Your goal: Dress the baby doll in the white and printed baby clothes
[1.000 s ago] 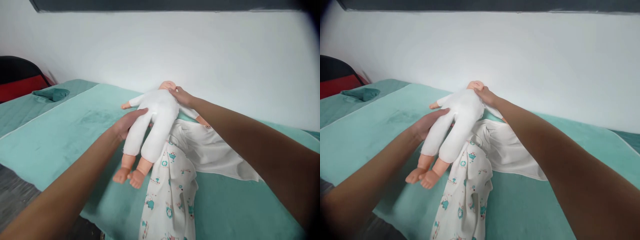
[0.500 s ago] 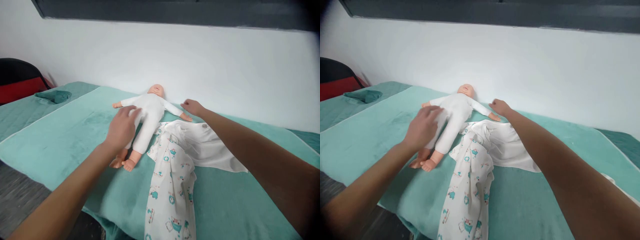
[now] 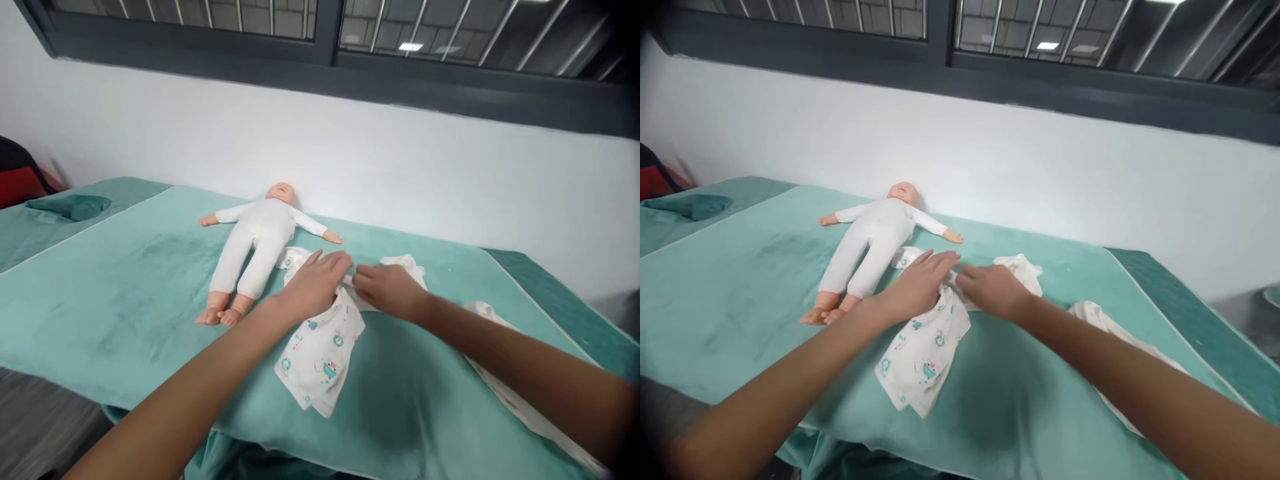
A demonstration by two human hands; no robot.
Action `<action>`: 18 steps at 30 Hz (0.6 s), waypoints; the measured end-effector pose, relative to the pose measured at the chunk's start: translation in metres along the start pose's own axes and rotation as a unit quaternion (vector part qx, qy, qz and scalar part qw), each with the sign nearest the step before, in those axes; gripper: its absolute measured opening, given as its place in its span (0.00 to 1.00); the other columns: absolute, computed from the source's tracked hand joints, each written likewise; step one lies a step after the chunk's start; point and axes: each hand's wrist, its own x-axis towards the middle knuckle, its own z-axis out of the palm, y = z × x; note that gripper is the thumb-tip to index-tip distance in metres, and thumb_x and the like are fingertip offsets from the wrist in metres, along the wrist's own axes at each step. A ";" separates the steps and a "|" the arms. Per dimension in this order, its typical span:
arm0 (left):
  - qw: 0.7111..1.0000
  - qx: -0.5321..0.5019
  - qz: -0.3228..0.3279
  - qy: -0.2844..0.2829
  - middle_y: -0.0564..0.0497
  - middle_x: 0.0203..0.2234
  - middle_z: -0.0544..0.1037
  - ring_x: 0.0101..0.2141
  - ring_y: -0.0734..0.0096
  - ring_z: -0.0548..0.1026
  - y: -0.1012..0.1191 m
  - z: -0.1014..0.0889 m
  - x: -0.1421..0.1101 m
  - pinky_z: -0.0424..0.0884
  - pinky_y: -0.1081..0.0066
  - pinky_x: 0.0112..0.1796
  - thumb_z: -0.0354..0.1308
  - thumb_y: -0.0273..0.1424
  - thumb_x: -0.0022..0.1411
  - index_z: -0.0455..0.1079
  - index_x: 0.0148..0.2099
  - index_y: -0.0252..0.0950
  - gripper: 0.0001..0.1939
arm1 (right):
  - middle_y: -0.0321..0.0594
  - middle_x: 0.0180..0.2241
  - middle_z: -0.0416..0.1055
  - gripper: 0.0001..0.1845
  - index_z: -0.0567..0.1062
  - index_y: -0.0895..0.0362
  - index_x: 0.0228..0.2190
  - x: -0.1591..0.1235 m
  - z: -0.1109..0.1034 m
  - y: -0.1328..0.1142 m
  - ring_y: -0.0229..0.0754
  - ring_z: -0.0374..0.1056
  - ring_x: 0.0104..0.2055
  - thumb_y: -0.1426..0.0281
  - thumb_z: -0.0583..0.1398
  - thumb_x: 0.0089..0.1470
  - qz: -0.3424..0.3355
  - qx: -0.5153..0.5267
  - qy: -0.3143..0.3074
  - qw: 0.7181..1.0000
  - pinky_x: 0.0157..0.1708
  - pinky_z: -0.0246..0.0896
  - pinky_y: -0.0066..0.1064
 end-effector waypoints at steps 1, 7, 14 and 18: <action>1.000 0.004 0.000 -0.021 0.43 0.54 0.75 0.57 0.59 0.70 0.004 0.000 0.006 0.55 0.50 0.63 0.53 0.20 0.57 0.64 0.58 0.35 0.26 | 0.40 0.35 0.73 0.10 0.71 0.56 0.35 -0.011 -0.010 -0.013 0.38 0.64 0.30 0.73 0.51 0.64 -0.018 -0.004 0.007 1.000 0.25 0.34 0.33; 0.989 0.123 -0.077 0.003 0.45 0.36 0.78 0.37 0.62 0.77 0.017 -0.033 0.006 0.69 0.63 0.42 0.52 0.22 0.60 0.70 0.43 0.34 0.10 | 0.37 0.29 0.72 0.08 0.69 0.54 0.35 -0.065 -0.051 -0.029 0.38 0.62 0.24 0.64 0.55 0.64 0.170 0.089 -0.036 0.981 0.23 0.35 0.32; 0.895 -0.174 -0.276 0.303 0.50 0.41 0.79 0.43 0.64 0.77 0.078 -0.077 -0.030 0.71 0.67 0.42 0.50 0.23 0.61 0.69 0.49 0.38 0.15 | 0.45 0.44 0.74 0.11 0.74 0.56 0.38 -0.083 -0.031 -0.065 0.47 0.69 0.44 0.62 0.56 0.61 0.219 0.375 0.107 0.894 0.43 0.61 0.36; 0.839 -0.398 -0.255 0.269 0.49 0.47 0.78 0.48 0.65 0.76 0.130 -0.080 -0.077 0.72 0.66 0.50 0.56 0.22 0.58 0.70 0.51 0.39 0.19 | 0.43 0.51 0.75 0.19 0.75 0.53 0.49 -0.091 -0.014 -0.147 0.50 0.67 0.56 0.61 0.61 0.56 0.228 0.656 0.205 0.690 0.56 0.62 0.41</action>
